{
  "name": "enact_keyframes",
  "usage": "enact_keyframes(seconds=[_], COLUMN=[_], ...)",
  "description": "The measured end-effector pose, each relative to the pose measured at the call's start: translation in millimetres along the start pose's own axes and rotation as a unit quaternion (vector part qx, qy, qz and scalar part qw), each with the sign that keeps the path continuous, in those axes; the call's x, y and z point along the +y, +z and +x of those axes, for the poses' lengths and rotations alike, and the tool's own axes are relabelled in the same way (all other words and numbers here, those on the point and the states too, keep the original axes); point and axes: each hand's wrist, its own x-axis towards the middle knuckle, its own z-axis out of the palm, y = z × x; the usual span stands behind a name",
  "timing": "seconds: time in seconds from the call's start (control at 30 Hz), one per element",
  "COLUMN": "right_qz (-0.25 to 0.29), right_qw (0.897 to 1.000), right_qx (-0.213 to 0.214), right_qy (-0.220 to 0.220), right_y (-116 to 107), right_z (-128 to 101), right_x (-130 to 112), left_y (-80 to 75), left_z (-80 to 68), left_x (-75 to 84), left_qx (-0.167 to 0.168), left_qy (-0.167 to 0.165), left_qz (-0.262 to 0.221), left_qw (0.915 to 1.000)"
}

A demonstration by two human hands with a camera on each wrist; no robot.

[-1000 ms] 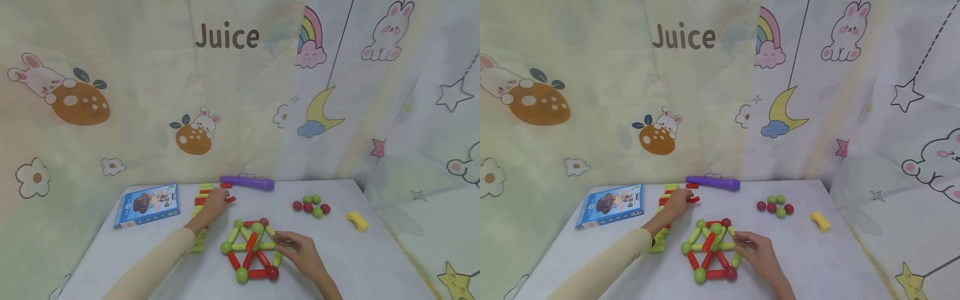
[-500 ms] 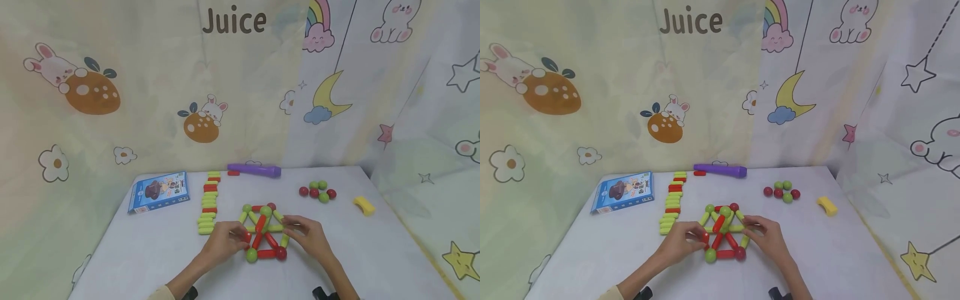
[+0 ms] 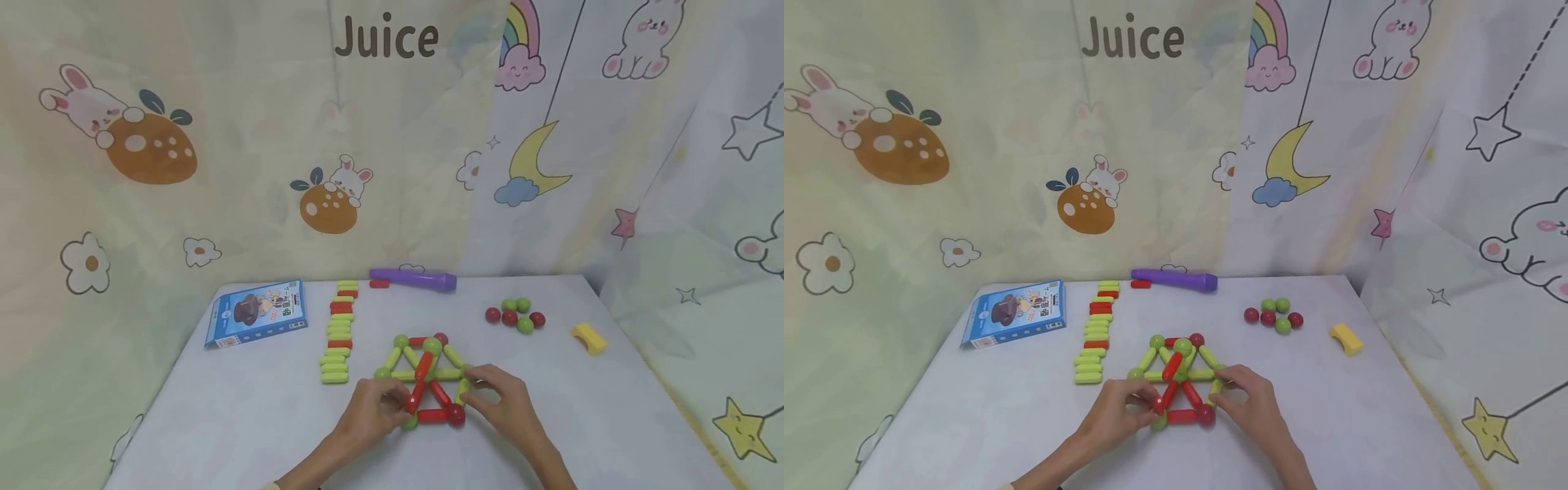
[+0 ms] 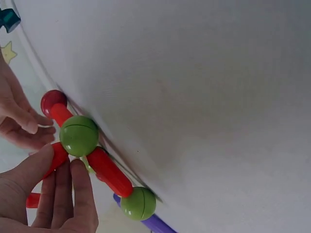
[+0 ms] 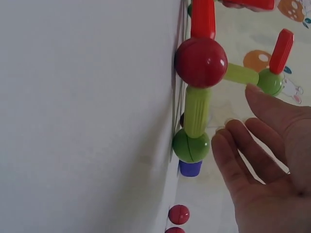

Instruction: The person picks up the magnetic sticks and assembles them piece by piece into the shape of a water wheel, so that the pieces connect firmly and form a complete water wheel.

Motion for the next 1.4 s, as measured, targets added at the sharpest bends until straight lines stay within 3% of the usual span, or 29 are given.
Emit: enact_keyframes(seconds=[0.1,0.23,0.37,0.47,0.57,0.7,0.9,1.03,1.2,1.27,1.4], right_qz=[-0.008,-0.026,-0.048,-0.051,-0.05,-0.043,-0.052,-0.058,-0.049,-0.059,-0.116], right_qw=[1.0,0.998,0.989,0.984,0.985,0.987,0.985,0.984,0.984,0.988,0.992], right_qx=[-0.016,-0.059,-0.132,-0.162,-0.161,-0.152,-0.158,-0.164,-0.167,-0.139,-0.036], right_qy=[-0.009,0.016,0.05,0.051,0.038,0.018,0.044,0.046,0.033,0.033,0.034], right_y=[1,0,0,2,2,-4,-12,-13,-21,-31,-48], right_z=[-3,-7,-10,-11,-8,1,22,32,44,49,63], right_x=[-3,-10,-14,-13,-10,-2,4,10,17,23,45], left_y=[-1.9,-10.8,-19.8,-19.9,-15.3,-8.7,1.0,8.0,10.8,11.3,9.4], left_z=[0.8,1.6,2.6,0.8,-3.3,-8.7,-16.3,-18.3,-16.2,-15.0,-15.6], left_x=[0.1,-3.9,-13.4,-21.9,-25.3,-17.3,1.4,10.1,16.0,17.5,17.5], left_qx=[-0.01,-0.008,0.003,-0.021,-0.046,-0.055,-0.099,-0.131,-0.151,-0.155,-0.162], left_qy=[0.001,0.009,0.007,-0.008,-0.028,-0.062,-0.113,-0.144,-0.155,-0.153,-0.16], left_qz=[-0.006,0.005,0.063,0.12,0.157,0.17,0.2,0.184,0.173,0.168,0.163], left_qw=[0.9999,0.9999,0.998,0.9925,0.9862,0.9819,0.9683,0.9634,0.9609,0.9613,0.96])
